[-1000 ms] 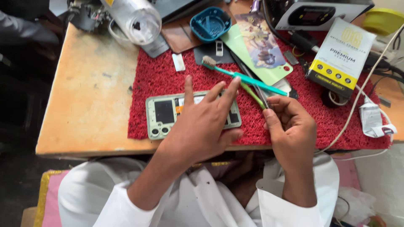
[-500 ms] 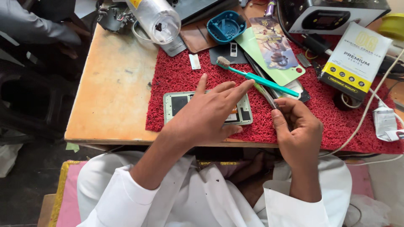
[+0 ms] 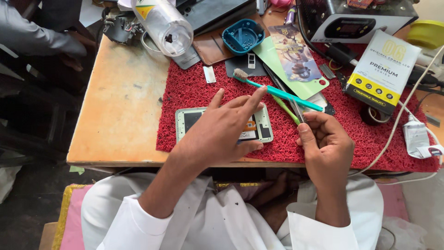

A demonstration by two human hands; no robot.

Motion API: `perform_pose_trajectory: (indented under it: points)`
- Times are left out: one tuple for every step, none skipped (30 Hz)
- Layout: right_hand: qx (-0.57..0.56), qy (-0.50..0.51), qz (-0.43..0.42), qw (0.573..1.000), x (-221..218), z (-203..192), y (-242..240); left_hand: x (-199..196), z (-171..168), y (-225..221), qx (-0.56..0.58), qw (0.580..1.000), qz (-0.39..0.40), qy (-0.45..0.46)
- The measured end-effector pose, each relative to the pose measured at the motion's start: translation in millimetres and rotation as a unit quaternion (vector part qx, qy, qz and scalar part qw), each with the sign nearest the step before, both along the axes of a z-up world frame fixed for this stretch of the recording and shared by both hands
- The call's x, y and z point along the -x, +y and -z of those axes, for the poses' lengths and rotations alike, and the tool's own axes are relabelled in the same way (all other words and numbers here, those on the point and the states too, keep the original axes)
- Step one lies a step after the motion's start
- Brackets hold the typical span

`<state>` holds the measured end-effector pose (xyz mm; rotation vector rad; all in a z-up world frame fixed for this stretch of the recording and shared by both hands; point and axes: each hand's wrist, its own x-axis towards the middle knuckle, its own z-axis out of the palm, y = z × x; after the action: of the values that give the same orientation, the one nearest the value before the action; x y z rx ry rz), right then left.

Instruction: The person is repairing a disassembled smartphone by cleaning its internal components. They use a toothbrush to scrub the battery and surrounding areas, and tweezers to adjust small parts. The person repeatedly wipes the back cover and inspects the device throughout the process.

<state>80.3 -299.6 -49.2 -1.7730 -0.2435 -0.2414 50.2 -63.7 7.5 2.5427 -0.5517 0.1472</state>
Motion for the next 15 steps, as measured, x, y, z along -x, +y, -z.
perform_pose_trajectory:
  points:
    - [-0.002, -0.001, -0.003, 1.000, 0, -1, 1, 0, 1, -2, -0.003, 1.000, -0.004, 0.003]
    - [-0.005, -0.001, -0.004, 1.000, 0, -1, 1, 0, 3, -4, -0.007, 1.000, -0.007, 0.006]
    - [-0.008, 0.000, -0.004, 1.000, 0, -1, 1, 1, 5, -6, -0.009, 1.000, -0.006, 0.006]
    - [-0.011, 0.001, -0.005, 1.000, 0, -1, 0, 0, 7, -8, -0.011, 1.000, -0.005, 0.007]
    - [-0.012, 0.001, -0.006, 1.000, 0, 0, 0, 0, 8, -10, -0.013, 1.000, -0.004, 0.008]
    - [-0.012, 0.002, -0.006, 1.000, 0, 1, -1, 0, 8, -10, -0.013, 1.000, -0.011, 0.006]
    - [-0.013, 0.001, -0.007, 1.000, -1, 2, -1, 1, 8, -9, -0.013, 1.000, -0.018, 0.003]
    - [-0.004, -0.003, -0.003, 1.000, -1, 3, -1, 3, 6, -7, -0.013, 1.000, -0.025, 0.001]
    - [0.005, -0.006, -0.001, 1.000, 0, 4, -1, 7, 3, -3, -0.013, 0.999, -0.044, -0.013]
    - [0.015, -0.010, 0.002, 1.000, 2, 3, -1, 14, -2, 4, -0.014, 0.998, -0.062, -0.025]
    - [0.039, -0.011, 0.009, 0.999, 4, 0, 0, 20, -6, 11, -0.015, 0.996, -0.082, -0.040]
    - [0.063, -0.012, 0.017, 0.998, 6, -5, 1, 30, -11, 19, -0.023, 0.994, -0.105, -0.030]
    - [0.085, -0.015, 0.024, 0.996, 8, -12, 4, 41, -16, 28, -0.033, 0.991, -0.127, -0.023]
    - [0.120, -0.050, 0.017, 0.991, 10, -20, 8, 50, -20, 36, -0.043, 0.988, -0.150, -0.016]
    - [0.156, -0.083, 0.009, 0.984, 11, -29, 13, 56, -20, 44, -0.028, 0.987, -0.160, -0.014]
